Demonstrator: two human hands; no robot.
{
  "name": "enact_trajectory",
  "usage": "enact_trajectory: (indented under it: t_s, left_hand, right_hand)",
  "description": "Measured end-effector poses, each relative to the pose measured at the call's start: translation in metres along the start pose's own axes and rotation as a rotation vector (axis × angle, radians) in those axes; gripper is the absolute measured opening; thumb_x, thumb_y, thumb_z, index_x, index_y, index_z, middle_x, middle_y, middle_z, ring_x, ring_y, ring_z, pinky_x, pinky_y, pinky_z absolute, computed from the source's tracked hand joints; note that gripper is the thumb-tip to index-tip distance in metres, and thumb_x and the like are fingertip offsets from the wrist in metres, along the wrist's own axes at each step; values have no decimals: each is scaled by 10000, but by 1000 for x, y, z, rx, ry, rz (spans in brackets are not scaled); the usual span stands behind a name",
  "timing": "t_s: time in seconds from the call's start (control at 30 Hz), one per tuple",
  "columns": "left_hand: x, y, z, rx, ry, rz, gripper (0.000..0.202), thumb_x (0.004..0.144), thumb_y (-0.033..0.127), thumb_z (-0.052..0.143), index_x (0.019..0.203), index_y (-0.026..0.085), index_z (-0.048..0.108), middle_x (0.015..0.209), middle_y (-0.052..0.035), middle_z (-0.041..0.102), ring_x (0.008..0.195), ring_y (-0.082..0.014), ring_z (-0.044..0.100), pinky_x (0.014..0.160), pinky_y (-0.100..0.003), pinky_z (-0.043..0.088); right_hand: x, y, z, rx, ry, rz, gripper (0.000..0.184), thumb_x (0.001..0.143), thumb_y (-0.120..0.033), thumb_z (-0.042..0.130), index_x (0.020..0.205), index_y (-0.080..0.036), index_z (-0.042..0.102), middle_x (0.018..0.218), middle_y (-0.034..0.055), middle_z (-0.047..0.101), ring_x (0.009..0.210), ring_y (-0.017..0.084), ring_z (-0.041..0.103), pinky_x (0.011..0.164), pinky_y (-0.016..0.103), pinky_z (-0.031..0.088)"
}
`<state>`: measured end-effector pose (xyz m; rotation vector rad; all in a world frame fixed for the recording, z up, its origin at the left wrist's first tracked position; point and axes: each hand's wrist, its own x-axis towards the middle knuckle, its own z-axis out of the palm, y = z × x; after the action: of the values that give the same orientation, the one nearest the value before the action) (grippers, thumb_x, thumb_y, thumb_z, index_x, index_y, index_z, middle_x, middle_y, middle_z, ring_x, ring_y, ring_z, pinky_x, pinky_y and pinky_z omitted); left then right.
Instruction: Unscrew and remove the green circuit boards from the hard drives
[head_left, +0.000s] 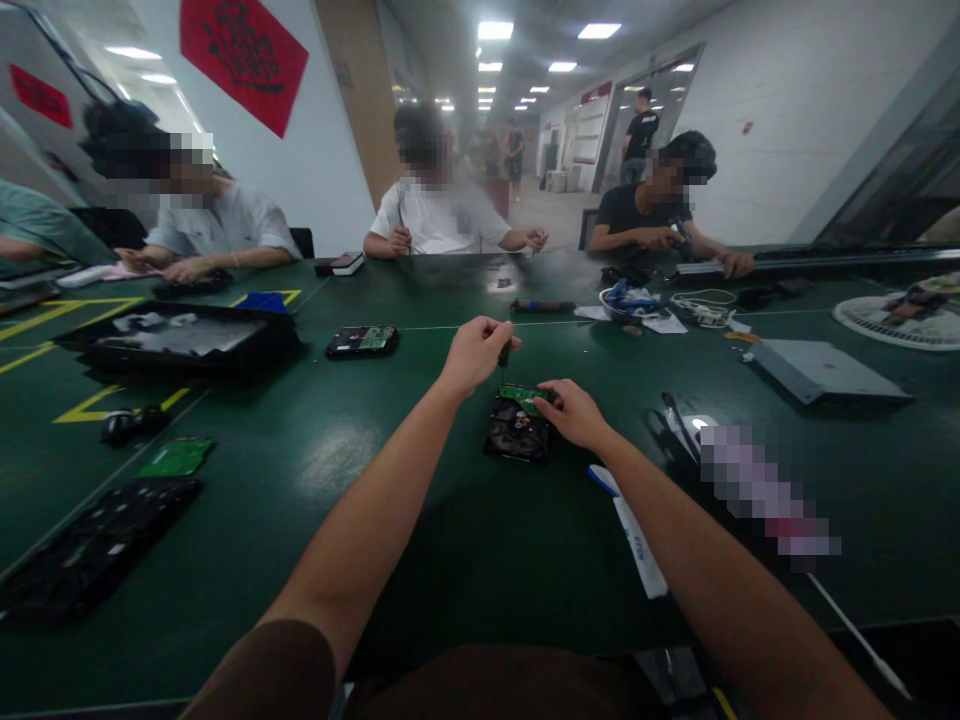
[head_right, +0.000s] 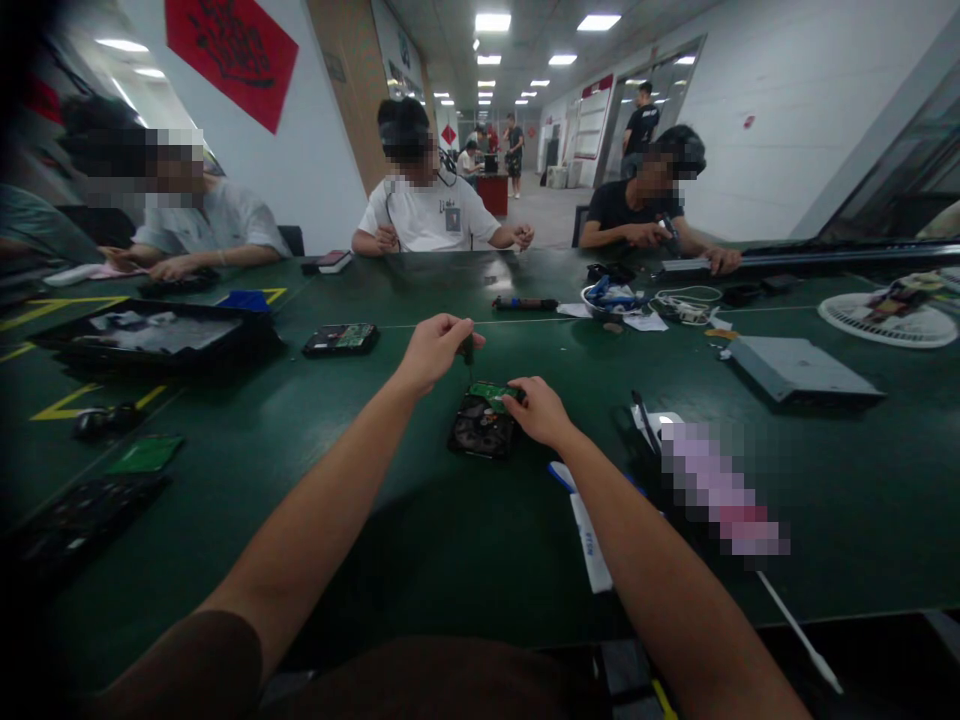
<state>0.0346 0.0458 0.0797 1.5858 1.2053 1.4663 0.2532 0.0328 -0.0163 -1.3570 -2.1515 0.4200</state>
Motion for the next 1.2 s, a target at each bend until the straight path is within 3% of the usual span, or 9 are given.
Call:
enact_trajectory:
  t_s: [0.13, 0.23, 0.4, 0.47, 0.57, 0.73, 0.9, 1.07, 1.2]
  left_hand:
    - [-2, 2, 6, -187, -16, -54, 172, 905, 296, 549, 817, 171, 629, 807, -81, 764, 766, -192, 724, 722, -310, 545]
    - [-2, -2, 10, -295, 20, -57, 177, 923, 269, 476, 831, 191, 606, 678, -17, 693, 646, -153, 672, 670, -279, 526]
    - [-3, -5, 12, -321, -1, -44, 236, 978, 398, 517, 836, 213, 553, 540, 55, 528, 489, -114, 533, 553, -238, 444]
    - [-6, -3, 13, -251, -30, -22, 295, 965, 468, 579, 820, 216, 531, 531, 65, 505, 475, -107, 508, 531, -231, 420]
    - [-9, 0, 12, -113, -53, 16, 274, 967, 445, 590, 836, 212, 531, 570, 48, 558, 500, -112, 538, 534, -228, 414]
    - [-10, 10, 4, 259, -65, 63, 127, 983, 302, 518, 912, 206, 560, 793, -46, 698, 729, -176, 653, 712, -285, 469]
    - [-18, 29, -3, 673, -48, 59, 185, 958, 369, 542, 902, 193, 531, 950, -170, 689, 930, -310, 665, 859, -405, 464]
    - [-24, 36, -2, 777, -36, -47, 284, 938, 465, 568, 901, 188, 516, 906, -197, 684, 968, -380, 682, 886, -449, 466]
    - [-23, 34, -4, 792, -62, -9, 271, 898, 442, 643, 856, 200, 526, 836, -158, 670, 963, -368, 676, 898, -445, 475]
  right_hand:
    - [-1, -1, -1, -9, -3, 6, 355, 976, -380, 612, 1266, -178, 647, 1145, 97, 642, 769, 145, 612, 745, 302, 489]
    - [-1, -2, -2, -16, -15, 4, 351, 980, -378, 606, 1265, -177, 648, 1145, 97, 643, 768, 142, 608, 751, 302, 486]
    - [0, -1, -2, -21, -13, 5, 355, 975, -391, 611, 1259, -181, 654, 1119, 89, 645, 768, 143, 604, 737, 296, 480]
    - [0, 0, -2, -10, -14, 1, 352, 973, -396, 614, 1252, -186, 659, 1119, 86, 645, 770, 143, 606, 736, 295, 483]
    - [0, 0, -1, 1, -17, -3, 352, 970, -398, 619, 1252, -191, 661, 1111, 84, 648, 773, 145, 607, 733, 294, 484]
    - [-1, -1, -2, 3, -6, -2, 351, 969, -383, 618, 1259, -189, 658, 1127, 91, 647, 770, 147, 603, 748, 303, 484]
    - [0, -2, -2, -18, -12, -4, 347, 968, -375, 616, 1260, -190, 655, 1107, 82, 645, 791, 152, 601, 765, 301, 476]
    - [0, -2, -1, -21, -11, 11, 355, 966, -376, 617, 1256, -175, 654, 1110, 87, 644, 779, 149, 602, 754, 297, 475]
    - [0, -2, -2, -10, -16, 8, 352, 970, -382, 613, 1259, -184, 652, 1124, 86, 644, 771, 145, 608, 752, 296, 479]
